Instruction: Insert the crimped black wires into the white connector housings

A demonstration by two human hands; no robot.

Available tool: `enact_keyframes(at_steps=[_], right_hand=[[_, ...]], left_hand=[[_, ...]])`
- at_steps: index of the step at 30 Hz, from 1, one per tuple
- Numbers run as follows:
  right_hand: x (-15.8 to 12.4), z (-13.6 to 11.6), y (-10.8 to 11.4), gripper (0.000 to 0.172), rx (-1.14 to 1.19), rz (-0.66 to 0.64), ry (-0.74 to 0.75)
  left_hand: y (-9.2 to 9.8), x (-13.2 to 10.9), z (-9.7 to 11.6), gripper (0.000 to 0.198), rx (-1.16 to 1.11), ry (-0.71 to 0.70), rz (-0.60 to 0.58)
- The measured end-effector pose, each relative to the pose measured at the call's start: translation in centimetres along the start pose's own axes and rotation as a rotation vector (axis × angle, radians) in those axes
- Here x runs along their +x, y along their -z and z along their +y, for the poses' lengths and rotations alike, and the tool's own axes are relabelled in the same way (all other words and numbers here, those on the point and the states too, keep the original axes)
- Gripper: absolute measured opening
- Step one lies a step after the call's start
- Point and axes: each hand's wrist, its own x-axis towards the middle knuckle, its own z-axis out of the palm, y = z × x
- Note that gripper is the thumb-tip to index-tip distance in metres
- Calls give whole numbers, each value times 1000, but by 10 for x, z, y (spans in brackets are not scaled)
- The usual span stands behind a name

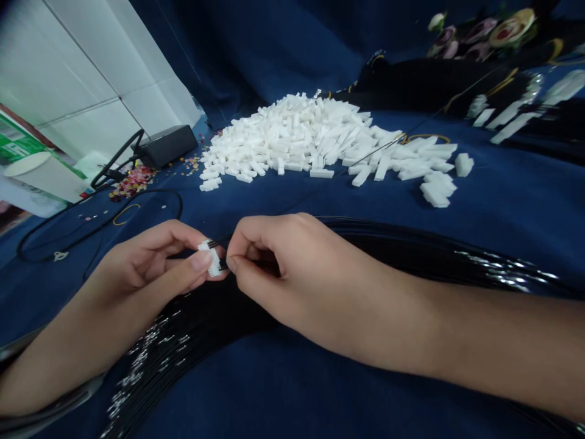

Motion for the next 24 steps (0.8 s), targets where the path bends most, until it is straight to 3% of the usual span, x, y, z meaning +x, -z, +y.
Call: enact_keyframes(at_steps=[4, 13, 20, 24], right_hand=[[-1, 0, -3, 17, -56, 13, -16], [3, -8, -14, 20, -126, 210, 48], [4, -7, -12, 20, -168, 224, 81], [1, -5, -9, 20, -158, 193, 43]], left_hand=[[-3, 1, 1, 10, 33, -22, 12], [-6, 2, 3, 13, 89, -139, 81], [-3, 2, 1, 14, 76, -129, 46], [0, 0, -2, 12, 192, -152, 11]])
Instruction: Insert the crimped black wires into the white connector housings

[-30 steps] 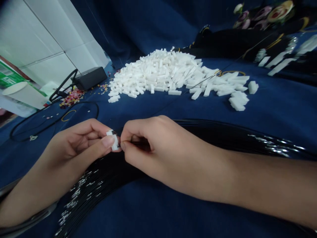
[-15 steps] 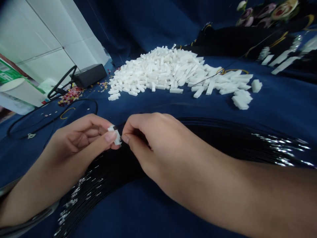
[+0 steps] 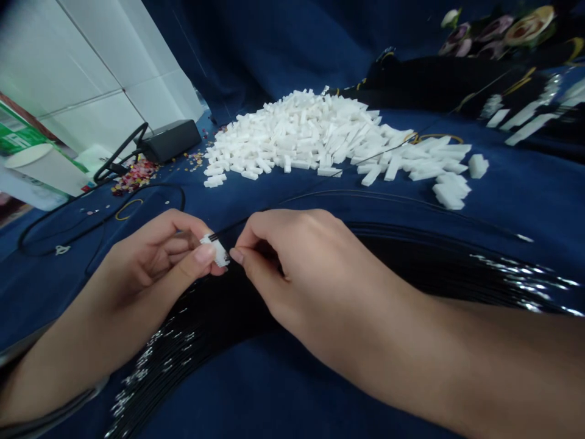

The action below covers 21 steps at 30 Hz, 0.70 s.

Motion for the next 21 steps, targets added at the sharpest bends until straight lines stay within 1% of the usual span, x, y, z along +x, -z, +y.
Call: enact_keyframes(at_steps=[4, 8, 10, 12, 15, 18, 21], right_hand=[[-3, -2, -1, 20, -40, -4, 1], [-5, -1, -3, 20, -65, 1, 30], [-6, 2, -2, 20, -83, 24, 45], [-5, 5, -1, 18, -87, 80, 56], [-5, 7, 1, 17, -128, 120, 99], [-5, 6, 0, 17, -169, 98, 163], [-5, 6, -2, 19, -159, 84, 163]], left_hand=[[1, -5, -1, 11, 190, -56, -41], [0, -9, 2, 12, 389, -178, -27], [0, -10, 2, 13, 470, -230, -21], [0, -10, 2, 13, 508, -232, -27], [2, -7, 2, 13, 448, -185, -26], [3, -3, 1, 11, 313, -109, 1], [4, 0, 0, 10, 217, -53, 16]])
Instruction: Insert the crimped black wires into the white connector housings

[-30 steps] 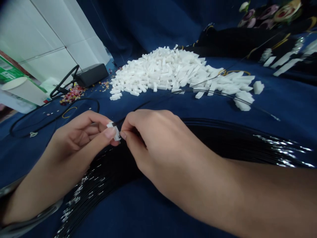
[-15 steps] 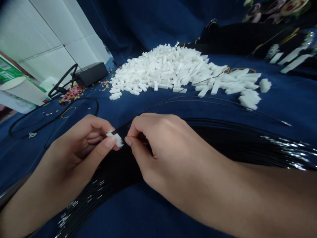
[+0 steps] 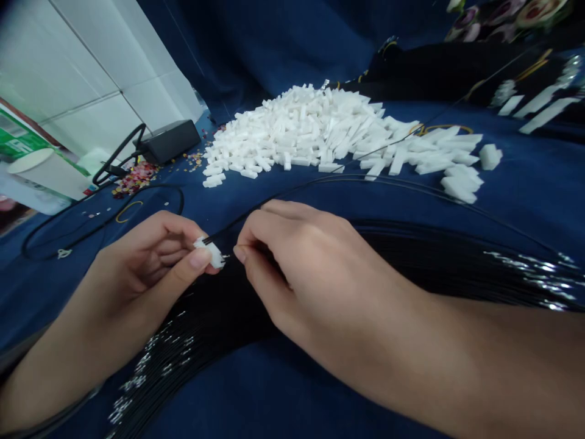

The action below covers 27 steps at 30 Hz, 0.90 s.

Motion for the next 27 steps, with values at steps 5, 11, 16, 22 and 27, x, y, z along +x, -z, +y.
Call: enact_keyframes(at_steps=[5, 11, 16, 22, 27], right_hand=[[0, 2, -2, 21, 12, -27, -6], [1, 2, -4, 20, 50, -13, 22], [1, 2, -3, 20, 38, -18, 42], [-2, 7, -4, 22, -60, -22, 89], [-1, 5, -4, 22, -30, -19, 94]], left_hand=[[-1, -1, -1, 9, -31, 3, -4], [-2, -2, -3, 12, -58, -57, -6], [-1, -1, -3, 14, -57, -68, -18], [-1, -1, -3, 14, -64, -71, -20], [-2, -2, -4, 12, -67, -63, -25]])
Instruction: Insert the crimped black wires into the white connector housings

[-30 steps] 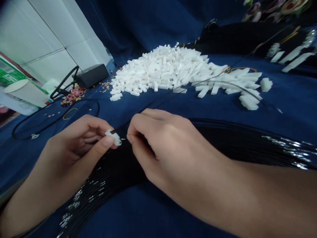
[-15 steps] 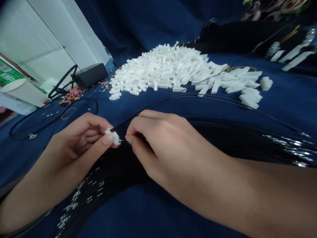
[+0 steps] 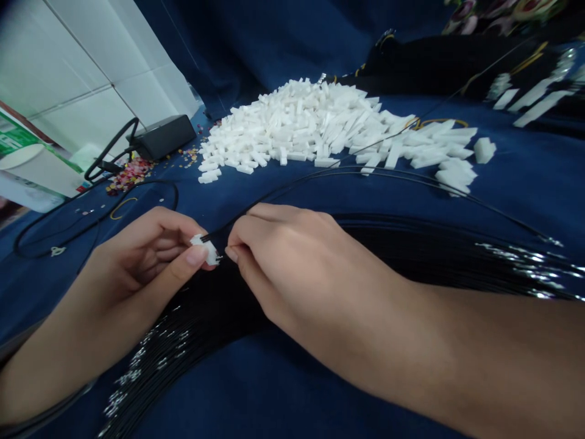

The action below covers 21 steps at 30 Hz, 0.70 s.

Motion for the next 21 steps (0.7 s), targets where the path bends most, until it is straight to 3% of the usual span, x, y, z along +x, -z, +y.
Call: enact_keyframes(at_steps=[6, 12, 21], right_hand=[[2, 0, 0, 22, 18, -16, -10], [2, 4, -3, 29, -69, -42, 118], [3, -1, -6, 24, 0, 21, 145]], left_hand=[[0, 0, 0, 12, 2, -8, 11], [-1, 1, 1, 11, -30, 8, 16], [-5, -1, 5, 9, -85, 1, 77]])
